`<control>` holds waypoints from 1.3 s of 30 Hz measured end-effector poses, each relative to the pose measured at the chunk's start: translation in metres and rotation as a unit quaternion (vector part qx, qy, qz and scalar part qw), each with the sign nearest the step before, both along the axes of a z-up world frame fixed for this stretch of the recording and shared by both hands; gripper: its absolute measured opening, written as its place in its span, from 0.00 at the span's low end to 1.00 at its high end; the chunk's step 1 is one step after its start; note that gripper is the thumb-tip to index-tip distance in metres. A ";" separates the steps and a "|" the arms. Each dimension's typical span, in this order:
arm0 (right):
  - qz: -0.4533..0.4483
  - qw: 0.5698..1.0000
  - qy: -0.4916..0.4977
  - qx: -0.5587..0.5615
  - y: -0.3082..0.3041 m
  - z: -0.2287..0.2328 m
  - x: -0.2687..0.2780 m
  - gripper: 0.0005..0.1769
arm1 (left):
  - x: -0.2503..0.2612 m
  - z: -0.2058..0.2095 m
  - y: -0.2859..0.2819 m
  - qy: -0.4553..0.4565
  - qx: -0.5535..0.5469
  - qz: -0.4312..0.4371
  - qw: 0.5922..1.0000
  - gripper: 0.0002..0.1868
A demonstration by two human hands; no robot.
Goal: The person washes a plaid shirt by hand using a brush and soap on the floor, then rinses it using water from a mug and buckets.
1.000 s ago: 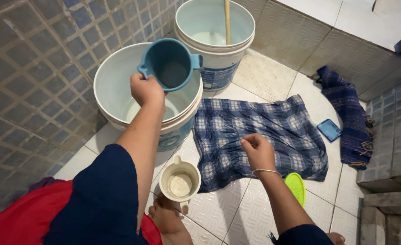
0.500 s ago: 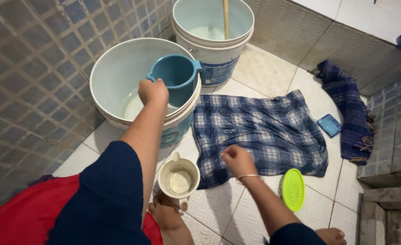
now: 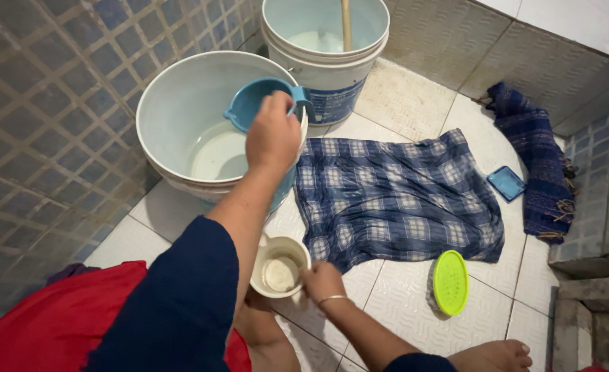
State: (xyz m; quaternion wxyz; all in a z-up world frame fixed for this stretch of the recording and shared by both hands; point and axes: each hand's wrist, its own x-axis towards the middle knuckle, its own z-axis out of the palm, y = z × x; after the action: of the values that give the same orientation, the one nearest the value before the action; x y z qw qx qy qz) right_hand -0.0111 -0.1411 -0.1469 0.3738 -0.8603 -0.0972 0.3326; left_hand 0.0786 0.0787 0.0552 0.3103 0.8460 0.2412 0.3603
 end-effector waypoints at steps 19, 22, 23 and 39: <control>-0.233 0.932 -0.112 0.255 -0.050 0.137 0.208 0.16 | 0.074 0.009 -0.056 0.267 -0.035 -0.173 0.947 0.21; -0.248 0.922 -0.098 0.281 -0.045 0.160 0.227 0.12 | 0.109 0.015 -0.053 0.240 -0.079 -0.150 0.956 0.15; -0.228 0.911 -0.116 0.322 -0.041 0.165 0.234 0.14 | 0.121 0.018 -0.050 0.219 -0.092 -0.133 0.962 0.12; -0.078 0.931 -0.310 0.177 0.057 0.222 0.350 0.29 | 0.240 0.033 0.063 0.049 -0.425 -0.207 0.880 0.09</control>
State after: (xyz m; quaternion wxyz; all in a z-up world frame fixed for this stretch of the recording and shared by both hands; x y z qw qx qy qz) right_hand 0.3386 -0.0839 0.0753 0.4963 -0.8452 -0.1983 -0.0038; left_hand 0.3189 0.1421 0.0878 0.6952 0.6801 0.2056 0.1095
